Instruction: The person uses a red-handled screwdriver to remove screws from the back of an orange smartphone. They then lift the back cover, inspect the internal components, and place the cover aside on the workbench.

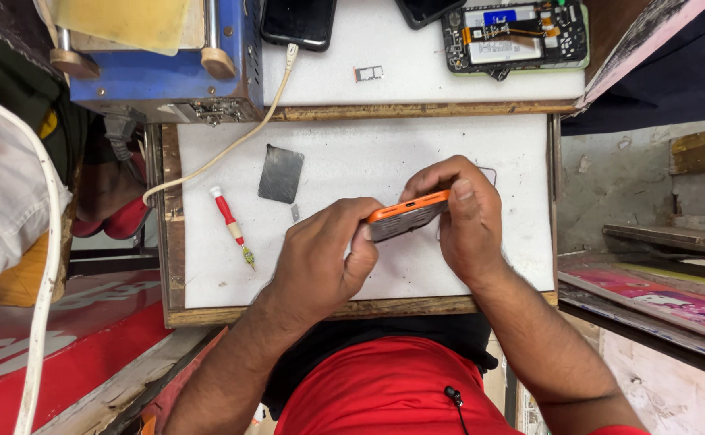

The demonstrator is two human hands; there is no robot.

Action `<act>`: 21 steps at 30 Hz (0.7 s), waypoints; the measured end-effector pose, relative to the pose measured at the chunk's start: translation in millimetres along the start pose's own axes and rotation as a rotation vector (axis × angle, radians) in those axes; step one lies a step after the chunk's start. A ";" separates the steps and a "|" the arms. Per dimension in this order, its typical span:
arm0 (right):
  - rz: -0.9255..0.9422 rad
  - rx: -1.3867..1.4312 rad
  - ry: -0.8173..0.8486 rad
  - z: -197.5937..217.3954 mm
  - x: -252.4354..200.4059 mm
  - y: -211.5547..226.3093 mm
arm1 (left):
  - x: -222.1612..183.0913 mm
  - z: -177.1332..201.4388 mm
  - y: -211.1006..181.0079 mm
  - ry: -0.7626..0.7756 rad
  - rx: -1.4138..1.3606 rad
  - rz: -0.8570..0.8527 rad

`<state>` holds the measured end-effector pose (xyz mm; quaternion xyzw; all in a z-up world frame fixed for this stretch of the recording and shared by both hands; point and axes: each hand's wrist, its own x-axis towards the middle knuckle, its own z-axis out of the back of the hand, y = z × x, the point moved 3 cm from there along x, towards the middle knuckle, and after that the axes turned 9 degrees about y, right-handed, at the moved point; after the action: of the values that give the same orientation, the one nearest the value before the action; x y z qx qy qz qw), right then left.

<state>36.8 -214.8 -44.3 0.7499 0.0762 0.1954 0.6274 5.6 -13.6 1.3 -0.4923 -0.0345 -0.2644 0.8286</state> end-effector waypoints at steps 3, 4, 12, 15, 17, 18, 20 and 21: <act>-0.105 0.095 -0.016 -0.4 -2.2 -2.8 | -3.3 -0.1 3.5 -0.007 -0.026 0.004; -0.086 0.110 -0.021 -2.2 -4.6 -4.3 | -5.5 -1.1 4.3 0.013 -0.026 0.009; -0.046 0.208 -0.051 -5.9 -16.6 -9.7 | -11.4 -10.6 0.9 0.004 -0.003 -0.115; -0.055 0.226 -0.051 -4.7 -18.2 -10.9 | -12.2 -14.9 4.8 0.007 0.004 -0.150; -0.061 0.234 -0.051 -4.1 -18.2 -12.3 | -12.2 -18.1 6.9 0.013 -0.004 -0.164; -0.065 0.239 -0.052 -3.9 -18.3 -12.9 | -12.8 -19.5 6.7 0.017 -0.009 -0.170; -0.046 0.217 -0.043 -3.2 -14.5 -13.6 | -12.9 -20.1 4.6 -0.002 -0.013 -0.211; -0.040 0.204 -0.038 -2.6 -13.7 -12.9 | -13.1 -21.6 2.4 -0.012 -0.017 -0.231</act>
<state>25.0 -214.8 -59.2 0.8119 0.0986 0.1597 0.5528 -8.9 -25.4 -15.9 -0.4938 -0.0935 -0.3555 0.7881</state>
